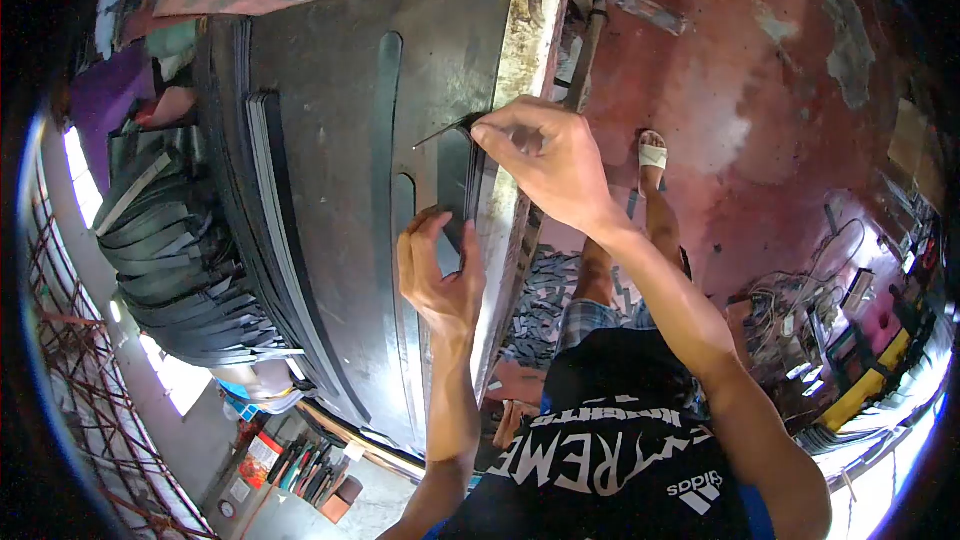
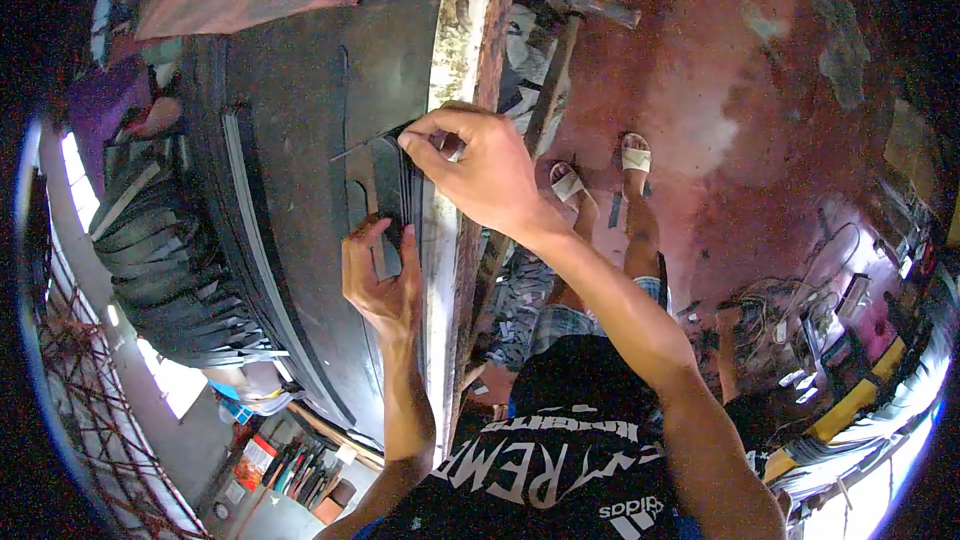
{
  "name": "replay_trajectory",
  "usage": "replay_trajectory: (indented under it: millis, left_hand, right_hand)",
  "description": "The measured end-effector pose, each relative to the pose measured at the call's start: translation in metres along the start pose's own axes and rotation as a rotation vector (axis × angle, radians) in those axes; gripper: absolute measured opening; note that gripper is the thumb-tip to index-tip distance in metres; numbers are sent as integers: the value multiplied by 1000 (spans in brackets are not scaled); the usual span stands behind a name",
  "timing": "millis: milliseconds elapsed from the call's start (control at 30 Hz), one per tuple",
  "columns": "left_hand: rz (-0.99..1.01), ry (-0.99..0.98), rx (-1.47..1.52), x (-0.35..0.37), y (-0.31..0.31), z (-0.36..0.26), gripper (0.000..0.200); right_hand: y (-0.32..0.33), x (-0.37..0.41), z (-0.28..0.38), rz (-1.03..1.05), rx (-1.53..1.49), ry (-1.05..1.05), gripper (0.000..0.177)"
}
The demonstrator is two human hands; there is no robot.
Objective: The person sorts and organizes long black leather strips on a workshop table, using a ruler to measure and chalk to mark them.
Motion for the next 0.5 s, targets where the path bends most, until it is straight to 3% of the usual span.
replay_trajectory:
  millis: [500]
  left_hand:
    - [15, 101, -4, 5, -5, 8, 27]
  right_hand:
    - [3, -4, -5, -6, 30, 61, 14]
Point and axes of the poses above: each hand's wrist, its own x-axis away from the middle knuckle, its own y-axis out of the back of the hand, z = x × y, the point moved 6 cm from there along -x, towards the middle knuckle, and after that the axes turned 6 degrees about -y, right-handed, at the moved point
